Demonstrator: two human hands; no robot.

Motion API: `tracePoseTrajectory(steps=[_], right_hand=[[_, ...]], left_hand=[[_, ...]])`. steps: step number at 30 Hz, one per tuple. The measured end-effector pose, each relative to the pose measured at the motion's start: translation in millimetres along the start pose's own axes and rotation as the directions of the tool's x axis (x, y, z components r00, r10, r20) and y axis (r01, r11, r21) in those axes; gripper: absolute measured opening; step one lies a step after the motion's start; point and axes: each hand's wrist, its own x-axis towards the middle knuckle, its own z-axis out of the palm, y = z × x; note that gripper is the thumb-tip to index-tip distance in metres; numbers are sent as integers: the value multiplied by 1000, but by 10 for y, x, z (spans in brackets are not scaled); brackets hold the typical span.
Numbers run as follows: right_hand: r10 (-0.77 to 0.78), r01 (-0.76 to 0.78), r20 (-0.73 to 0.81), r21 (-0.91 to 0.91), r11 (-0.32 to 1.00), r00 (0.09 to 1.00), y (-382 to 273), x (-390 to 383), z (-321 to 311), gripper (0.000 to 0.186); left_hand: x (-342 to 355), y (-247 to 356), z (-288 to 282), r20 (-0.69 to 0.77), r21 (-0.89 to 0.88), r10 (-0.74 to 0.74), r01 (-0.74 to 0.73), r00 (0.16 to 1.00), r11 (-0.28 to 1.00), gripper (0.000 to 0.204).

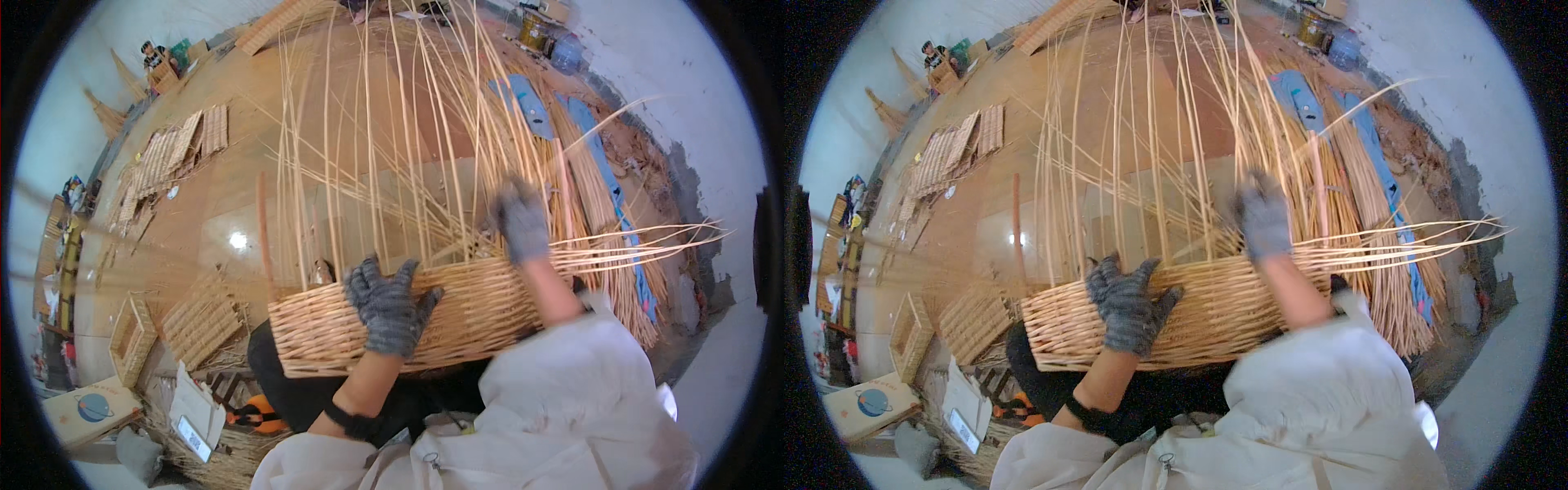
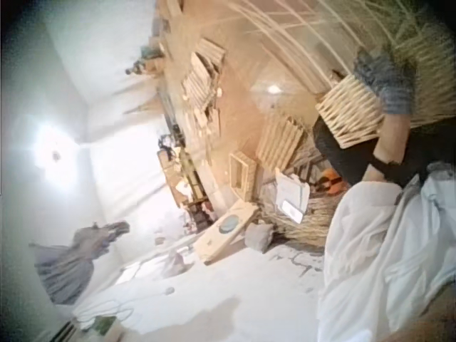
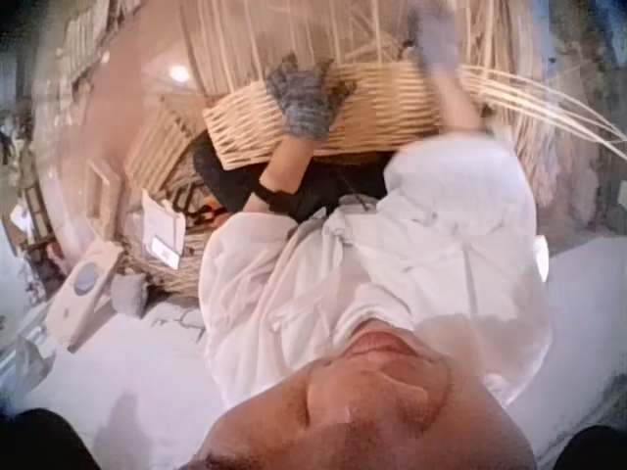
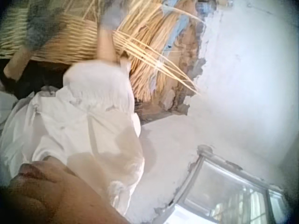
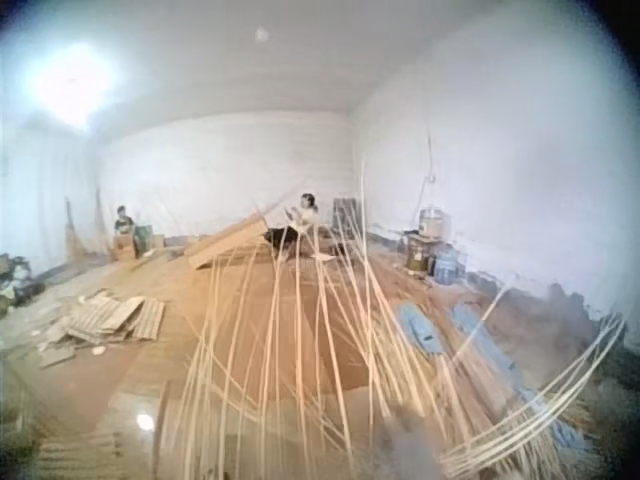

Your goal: Weave and assemble a large wicker basket using wooden rods and a measuring tape.

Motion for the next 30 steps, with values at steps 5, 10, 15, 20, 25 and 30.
tracePoseTrajectory(steps=[5,10,15,20,25,30], right_hand=[[-69,-16,276,295,955,959,112,-316,-468,25],[-457,485,204,-570,663,866,142,489,-382,42],[-11,61,-135,375,925,991,180,-53,-1087,29],[-237,247,-74,195,949,969,211,-295,-1576,14],[-204,201,35,76,977,978,395,-4,-1661,14],[-590,658,319,-516,548,742,145,395,-1537,25]], left_hand=[[229,430,103,-14,-371,472,-443,881,816,68],[340,1015,219,318,-103,231,-208,920,973,75],[355,954,61,318,-107,230,-206,920,973,68],[875,1035,-16,-268,106,452,-440,851,892,50],[1261,1579,396,474,-344,337,-182,814,921,51],[419,1957,312,386,-167,434,-401,814,901,87]])
